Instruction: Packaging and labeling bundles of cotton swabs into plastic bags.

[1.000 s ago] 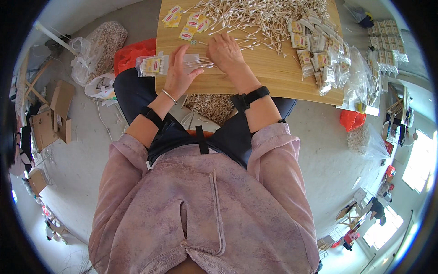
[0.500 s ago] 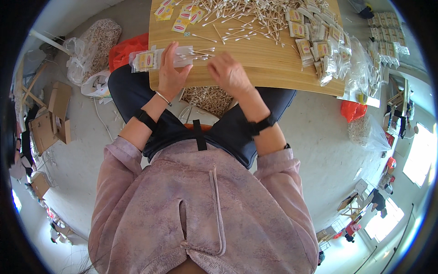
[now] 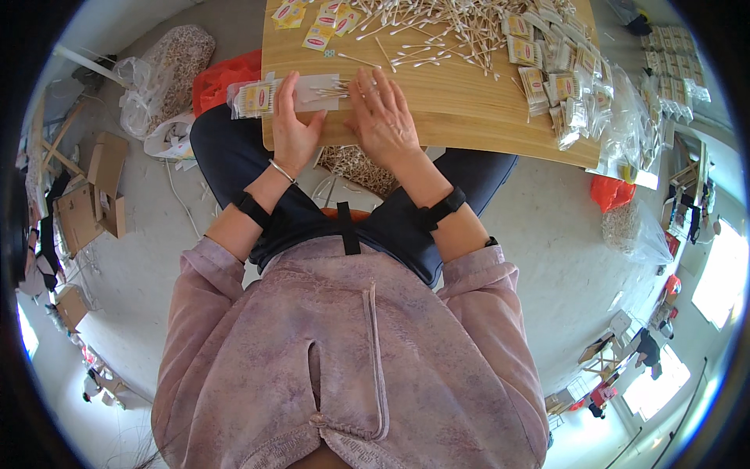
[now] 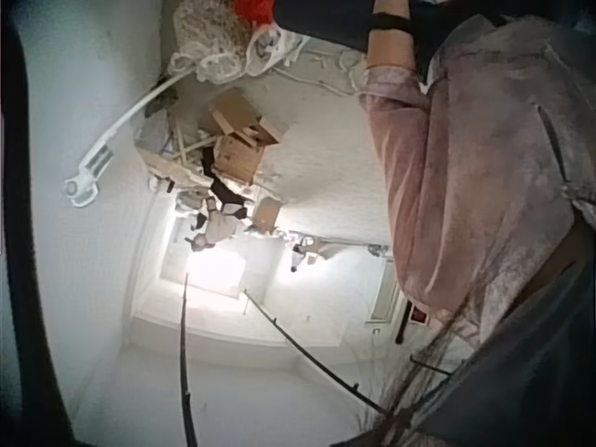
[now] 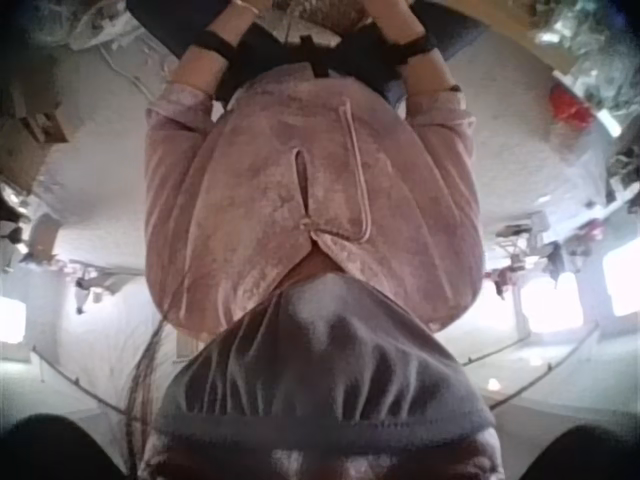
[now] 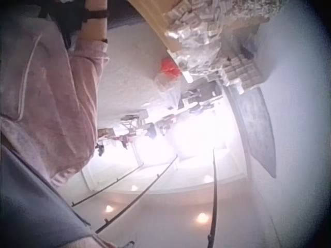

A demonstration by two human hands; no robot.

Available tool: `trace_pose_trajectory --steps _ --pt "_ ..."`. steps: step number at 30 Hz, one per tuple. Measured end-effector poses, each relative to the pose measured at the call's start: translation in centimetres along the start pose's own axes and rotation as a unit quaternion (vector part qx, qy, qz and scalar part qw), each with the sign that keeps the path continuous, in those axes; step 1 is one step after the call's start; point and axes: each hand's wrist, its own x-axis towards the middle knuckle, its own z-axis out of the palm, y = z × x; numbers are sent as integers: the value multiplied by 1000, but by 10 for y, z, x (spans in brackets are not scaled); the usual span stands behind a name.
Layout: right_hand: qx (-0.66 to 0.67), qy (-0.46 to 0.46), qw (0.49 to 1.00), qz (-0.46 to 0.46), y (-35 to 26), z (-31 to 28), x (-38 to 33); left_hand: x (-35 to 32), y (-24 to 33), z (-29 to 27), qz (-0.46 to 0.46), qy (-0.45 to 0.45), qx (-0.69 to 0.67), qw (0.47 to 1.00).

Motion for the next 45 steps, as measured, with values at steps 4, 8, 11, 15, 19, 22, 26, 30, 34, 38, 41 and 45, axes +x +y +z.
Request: trace_pose_trajectory --steps 4,8,11,15,19,22,26,30,34,38,41,45 --pt "-16 -99 995 3 -18 11 -17 -1 2 4 3 -3 6 1000" --pt "-28 -117 992 29 -28 14 -27 -2 -1 3 2 -23 -26 999" --pt "-22 -117 992 39 -27 11 -24 -5 -1 1 3 -25 -40 999" --pt "-39 -95 994 45 -19 8 -10 -6 -1 -1 -19 -5 -48 999" --pt "-9 17 999 41 -6 5 -3 -8 -2 -5 -39 10 -92 995" --pt "43 60 997 37 -7 3 2 -11 -6 -10 -31 8 -119 992" --pt "86 79 993 5 -14 9 8 -16 -5 -11 -44 13 -154 987" --pt "81 82 993 12 -15 16 9 -20 -5 -11 -54 5 -125 991" --pt "45 47 996 57 -14 11 1 -13 0 -13 -8 -21 -22 1000" --pt "50 81 990 102 -11 6 -1 -3 3 -7 23 -18 31 999" --pt "65 153 976 142 -8 5 -1 1 2 -4 54 -47 114 991" --pt "84 149 974 146 1 14 2 -1 0 0 69 -70 101 990"
